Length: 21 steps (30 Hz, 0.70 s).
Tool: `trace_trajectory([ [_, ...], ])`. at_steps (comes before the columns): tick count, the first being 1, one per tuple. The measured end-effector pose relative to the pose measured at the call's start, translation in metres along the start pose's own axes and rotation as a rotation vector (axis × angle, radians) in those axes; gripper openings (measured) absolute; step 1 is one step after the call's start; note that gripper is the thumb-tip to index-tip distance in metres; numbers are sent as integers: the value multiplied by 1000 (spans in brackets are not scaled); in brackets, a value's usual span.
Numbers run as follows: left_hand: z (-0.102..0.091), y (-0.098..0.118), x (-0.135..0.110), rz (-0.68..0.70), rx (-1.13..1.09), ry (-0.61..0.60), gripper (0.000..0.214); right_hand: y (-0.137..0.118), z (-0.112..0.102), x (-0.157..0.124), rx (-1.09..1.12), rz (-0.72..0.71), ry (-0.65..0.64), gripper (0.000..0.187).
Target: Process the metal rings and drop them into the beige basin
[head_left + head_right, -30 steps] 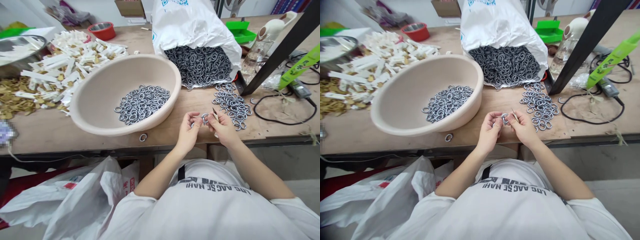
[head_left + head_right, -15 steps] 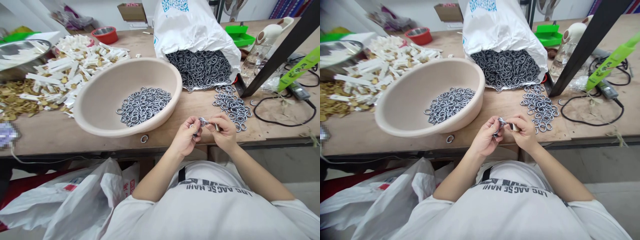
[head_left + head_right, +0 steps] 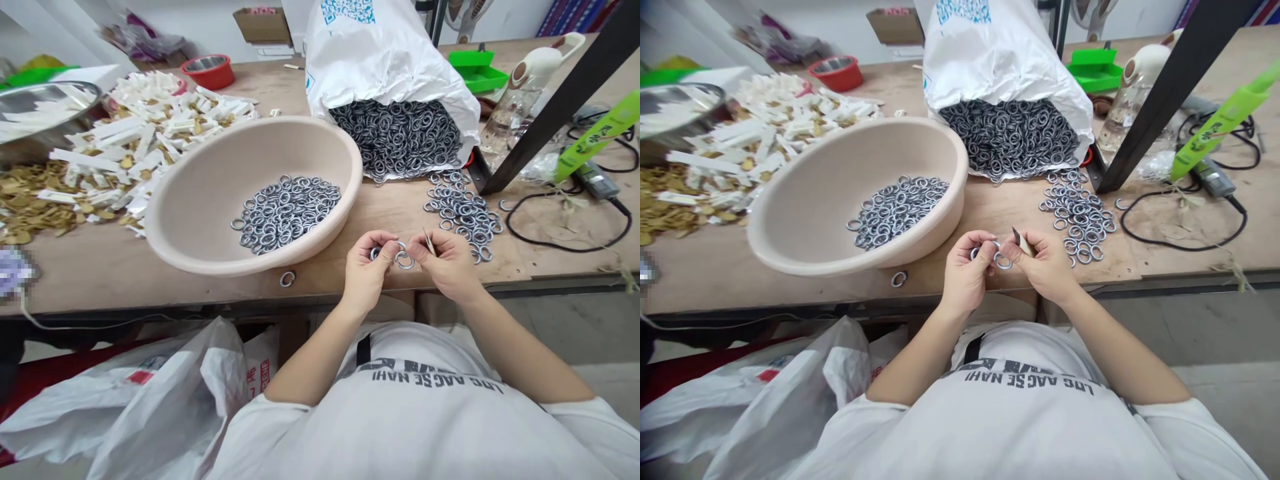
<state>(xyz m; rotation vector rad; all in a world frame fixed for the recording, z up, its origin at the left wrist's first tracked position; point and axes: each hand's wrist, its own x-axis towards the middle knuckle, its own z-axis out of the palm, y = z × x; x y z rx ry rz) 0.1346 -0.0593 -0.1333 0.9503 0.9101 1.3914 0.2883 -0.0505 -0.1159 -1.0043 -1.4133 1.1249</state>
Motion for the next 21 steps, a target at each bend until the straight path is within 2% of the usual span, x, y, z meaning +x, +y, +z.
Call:
trace_trajectory([
  [4, 4, 3, -6, -161, -131, -35, 37, 5, 9, -7, -110, -167, 31, 21],
  [6, 4, 4, -7, -192, -177, -41, 38, 11, 12, -10, -175, -222, 35, 15],
  [9, 2, 3, -6, -143, -137, -32, 37, 19, 13, -12, -125, -174, 52, 13],
  [12, -2, 3, -2, -37, -33, 21, 38, 19, 8, -11, -36, -81, 92, 21],
  [14, -5, 4, 1, 16, 38, 30, 38, 12, 1, -9, -44, -43, 12, 25],
  [18, -9, 9, 4, 66, 128, -22, 37, -10, -12, -6, -263, -78, -325, 37],
  [21, -11, 13, 5, 108, 183, -49, 35, -19, -15, -4, -458, -175, -406, 41],
])
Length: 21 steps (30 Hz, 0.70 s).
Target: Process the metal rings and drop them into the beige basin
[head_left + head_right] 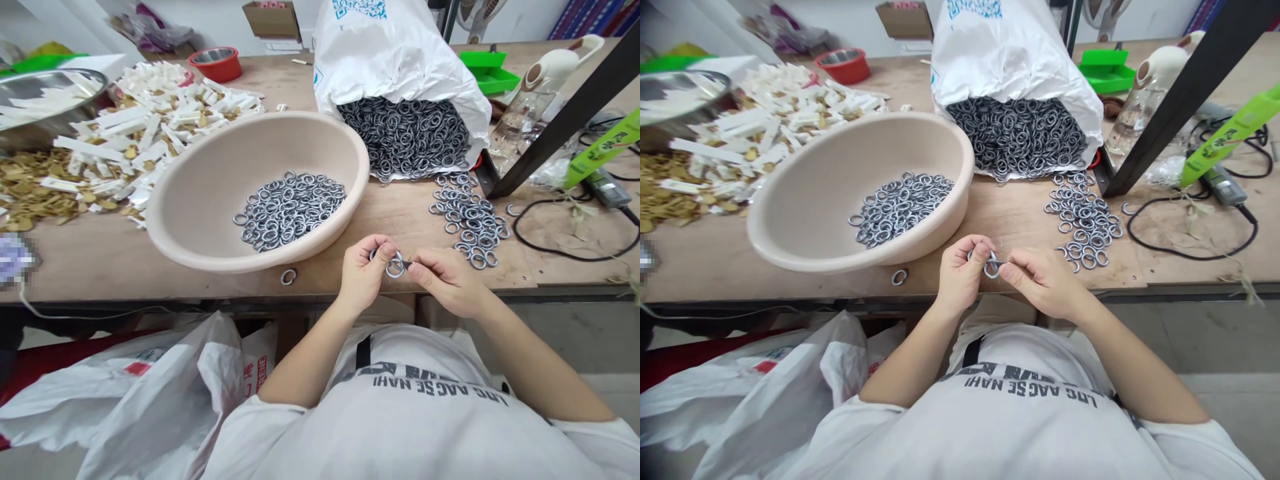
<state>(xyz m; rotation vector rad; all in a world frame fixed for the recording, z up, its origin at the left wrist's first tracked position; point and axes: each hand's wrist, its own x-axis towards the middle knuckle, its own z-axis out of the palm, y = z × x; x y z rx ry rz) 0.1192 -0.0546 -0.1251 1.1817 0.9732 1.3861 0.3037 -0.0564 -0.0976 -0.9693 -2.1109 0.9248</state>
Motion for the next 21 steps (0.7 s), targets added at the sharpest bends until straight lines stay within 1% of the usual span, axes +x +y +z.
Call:
trace_trajectory([
  [3, -1, 1, 0, 6, 26, -16, 35, -2, 0, 1, -64, -38, -27, 41],
  [7, -1, 1, 0, -10, 22, -30, 35, -4, 1, 0, -57, -51, -43, 40],
  [10, 0, 0, -2, -21, 5, -48, 36, 1, 2, 1, -41, -40, -47, 39],
  [11, 0, 0, -3, -30, -4, -66, 37, 4, 2, 3, -36, -18, -10, 39],
  [13, 1, 0, -4, -53, -15, -98, 37, 11, 2, 5, -9, 48, 141, 41],
  [15, 2, 0, -6, -71, -15, -90, 37, 14, 5, 6, 58, 105, 279, 41],
  [16, 3, 1, -6, -71, -12, -70, 37, 14, 8, 6, 104, 118, 301, 39],
  [19, 4, 0, -6, -34, 24, 3, 36, 6, 20, 4, 226, 150, 265, 31],
  [21, 6, -2, -7, -9, 50, 45, 35, 0, 29, 4, 312, 204, 273, 30],
])
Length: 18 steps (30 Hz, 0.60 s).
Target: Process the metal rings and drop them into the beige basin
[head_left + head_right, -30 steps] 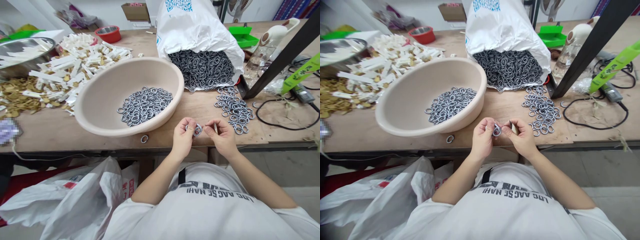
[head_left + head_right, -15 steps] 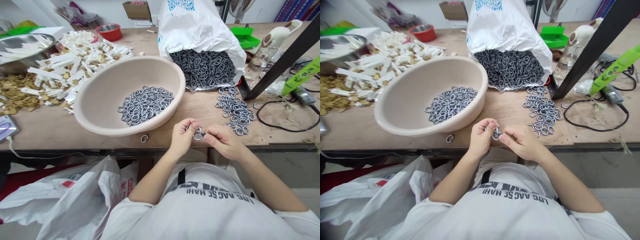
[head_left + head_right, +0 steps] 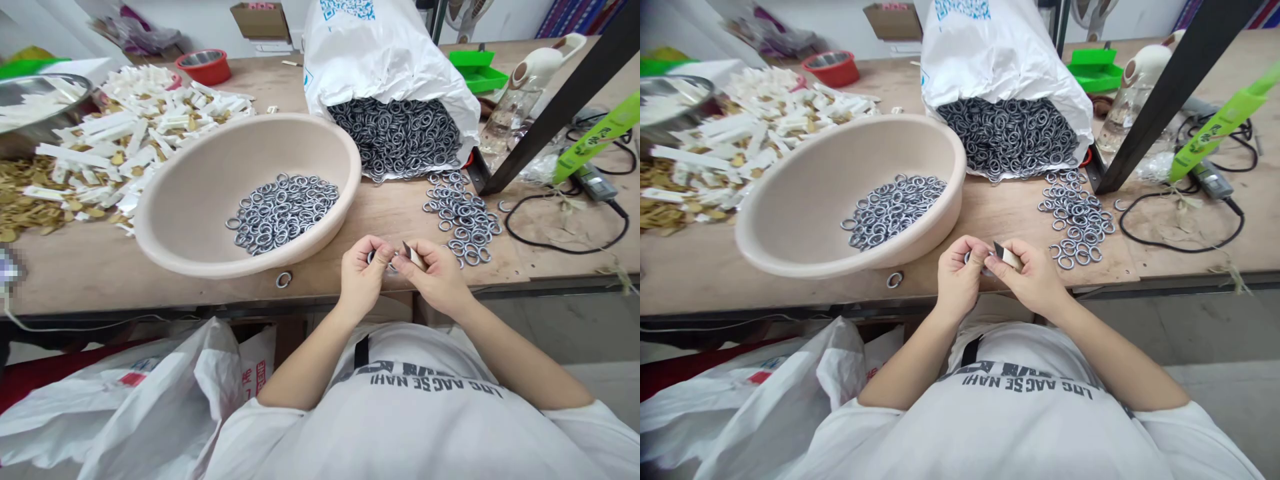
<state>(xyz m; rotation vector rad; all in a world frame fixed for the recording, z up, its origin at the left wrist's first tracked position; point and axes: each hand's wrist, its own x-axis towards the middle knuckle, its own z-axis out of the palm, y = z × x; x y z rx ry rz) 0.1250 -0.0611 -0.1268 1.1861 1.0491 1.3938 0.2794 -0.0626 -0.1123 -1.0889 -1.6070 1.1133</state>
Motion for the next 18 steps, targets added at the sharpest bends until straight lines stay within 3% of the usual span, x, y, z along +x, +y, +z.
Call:
trace_trajectory([
  [7, 9, -9, -9, -26, -37, 34, 37, 6, 18, -1, 359, 128, 159, 38],
  [12, 8, -2, -9, 28, 104, -23, 45, 13, 20, 2, 499, 181, 98, 40],
  [15, 8, -2, -9, 4, 54, -72, 47, 13, 19, 4, 524, 166, 78, 40],
  [18, 10, -7, -10, -60, -11, -47, 46, 9, 18, 4, 453, 130, 53, 39],
])
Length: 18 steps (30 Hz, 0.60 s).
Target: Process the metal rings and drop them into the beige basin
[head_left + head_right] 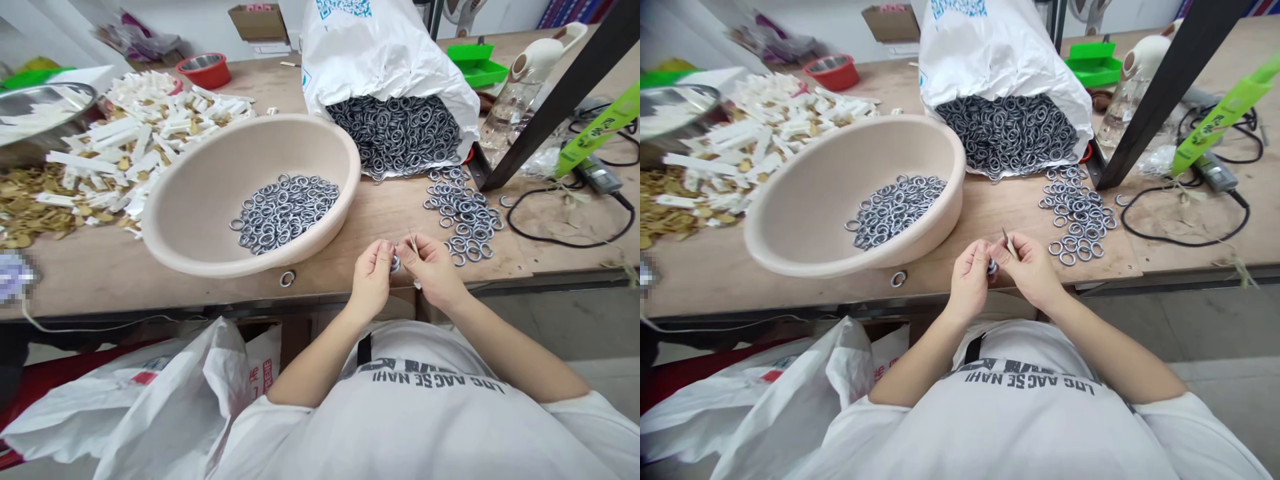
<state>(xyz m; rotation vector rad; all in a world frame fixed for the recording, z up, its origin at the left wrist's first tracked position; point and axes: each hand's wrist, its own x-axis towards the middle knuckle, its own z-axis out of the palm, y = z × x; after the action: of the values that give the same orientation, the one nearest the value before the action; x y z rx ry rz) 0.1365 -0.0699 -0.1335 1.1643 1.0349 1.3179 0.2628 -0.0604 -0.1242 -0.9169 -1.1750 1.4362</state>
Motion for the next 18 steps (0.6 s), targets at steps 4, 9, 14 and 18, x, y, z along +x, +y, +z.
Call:
trace_trajectory([
  [4, 2, -5, 0, -23, -9, 12, 45, -4, 0, -1, -106, -20, -10, 38],
  [9, 4, -6, 3, -75, -120, 39, 48, -8, -7, -2, -359, -147, -40, 37],
  [14, 3, -3, 4, -92, -182, 48, 49, -15, -16, -13, -901, -367, -129, 38],
  [18, 3, -3, 4, -89, -199, 30, 47, -19, -15, -18, -973, -383, -198, 40],
])
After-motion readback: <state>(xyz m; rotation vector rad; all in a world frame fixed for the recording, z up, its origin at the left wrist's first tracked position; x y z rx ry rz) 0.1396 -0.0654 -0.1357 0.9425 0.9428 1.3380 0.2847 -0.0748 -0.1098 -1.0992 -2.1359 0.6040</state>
